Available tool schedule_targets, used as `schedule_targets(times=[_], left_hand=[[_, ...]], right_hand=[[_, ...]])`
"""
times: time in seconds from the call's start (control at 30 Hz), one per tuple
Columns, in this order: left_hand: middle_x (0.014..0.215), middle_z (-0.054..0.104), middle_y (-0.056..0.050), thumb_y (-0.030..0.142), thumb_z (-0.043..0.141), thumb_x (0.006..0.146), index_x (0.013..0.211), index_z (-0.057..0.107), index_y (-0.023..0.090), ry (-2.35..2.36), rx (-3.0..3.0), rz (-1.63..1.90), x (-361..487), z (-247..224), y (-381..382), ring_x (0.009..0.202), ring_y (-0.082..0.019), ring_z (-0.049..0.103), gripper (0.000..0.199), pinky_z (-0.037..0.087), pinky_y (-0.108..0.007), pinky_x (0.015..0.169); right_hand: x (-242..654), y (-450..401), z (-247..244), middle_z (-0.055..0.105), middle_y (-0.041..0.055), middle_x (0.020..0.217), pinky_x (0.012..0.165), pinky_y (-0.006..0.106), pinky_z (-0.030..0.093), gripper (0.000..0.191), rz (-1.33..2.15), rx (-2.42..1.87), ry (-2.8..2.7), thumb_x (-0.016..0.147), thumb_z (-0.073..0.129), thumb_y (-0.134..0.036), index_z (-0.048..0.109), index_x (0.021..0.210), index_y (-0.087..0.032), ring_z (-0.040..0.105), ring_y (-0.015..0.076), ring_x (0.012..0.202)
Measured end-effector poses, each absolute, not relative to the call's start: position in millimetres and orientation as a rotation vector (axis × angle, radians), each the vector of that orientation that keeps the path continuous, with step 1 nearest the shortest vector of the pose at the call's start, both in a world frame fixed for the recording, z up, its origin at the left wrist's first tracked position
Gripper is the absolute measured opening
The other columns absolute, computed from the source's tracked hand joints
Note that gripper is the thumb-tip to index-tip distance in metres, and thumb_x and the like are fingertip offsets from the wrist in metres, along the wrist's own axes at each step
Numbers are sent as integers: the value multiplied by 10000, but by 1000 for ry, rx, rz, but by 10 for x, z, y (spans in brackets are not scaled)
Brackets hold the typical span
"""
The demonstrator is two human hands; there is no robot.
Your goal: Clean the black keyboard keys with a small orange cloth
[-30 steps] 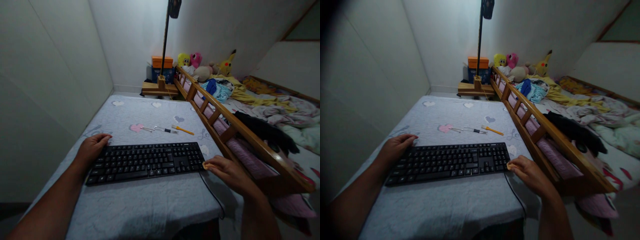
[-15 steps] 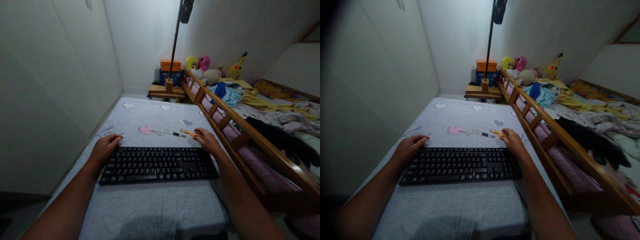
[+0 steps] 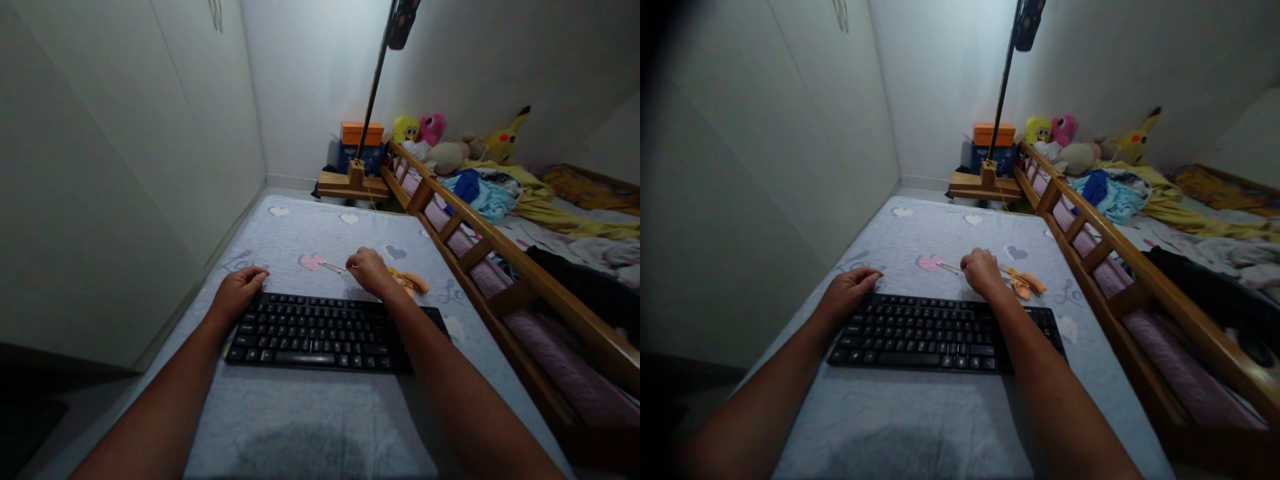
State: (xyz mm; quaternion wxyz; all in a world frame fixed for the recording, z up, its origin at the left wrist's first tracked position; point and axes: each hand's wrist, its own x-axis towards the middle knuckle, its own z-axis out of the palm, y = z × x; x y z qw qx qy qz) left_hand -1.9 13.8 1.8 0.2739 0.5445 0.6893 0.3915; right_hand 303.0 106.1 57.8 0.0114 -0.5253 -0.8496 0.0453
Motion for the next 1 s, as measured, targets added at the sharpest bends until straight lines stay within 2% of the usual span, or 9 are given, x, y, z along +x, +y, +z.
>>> schedule_targets(times=[0.33,0.6,0.7,0.8,0.9,0.97,1.0], left_hand=[[687,669,-15,532,571,796,856,732,176,1784,1475,1103,-28,-12,145,661,-203,607,396,460,-312,676],[695,673,-12,498,575,822,887,733,166,1744,1468,1132,-37,-66,151,648,-196,604,373,458,-308,663],[696,677,-11,498,571,825,889,737,167,1747,1464,1147,-29,-70,150,651,-195,607,376,461,-307,672],[698,681,-11,497,570,829,893,739,171,1742,1476,1154,-34,-92,154,660,-196,613,373,461,-305,675],[700,686,-14,506,573,826,895,739,172,1744,1481,1157,-46,-112,158,664,-199,617,380,462,-304,673],[708,692,-18,514,575,822,896,739,169,1753,1488,1149,-51,-111,157,666,-202,620,389,465,-307,676],[715,696,-21,516,576,820,895,740,168,1759,1494,1142,-52,-107,156,668,-204,621,392,465,-309,679]], right_hand=[[2585,1192,375,691,155,1093,874,344,460,300,83,-1638,-2720,930,508,-174,775,1065,-195,599,274,1046],[2514,1174,386,697,174,1069,845,343,451,248,120,-1636,-2679,871,531,-112,763,950,-142,605,281,1029],[2575,1062,521,704,140,1039,827,304,436,201,164,-1609,-2636,848,552,-113,735,923,-148,615,238,984],[2757,836,644,698,55,863,699,258,421,179,278,-1576,-2566,868,522,-142,678,950,-174,612,166,776],[3052,539,688,612,-17,716,599,248,381,171,611,-1388,-2287,857,498,-155,623,964,-205,537,142,627],[3268,343,674,567,-21,680,608,259,384,142,665,-1319,-2163,849,476,-167,609,848,-216,513,146,615],[3368,253,660,586,-6,727,657,270,411,135,686,-1277,-2106,847,485,-179,613,825,-215,541,155,673]])
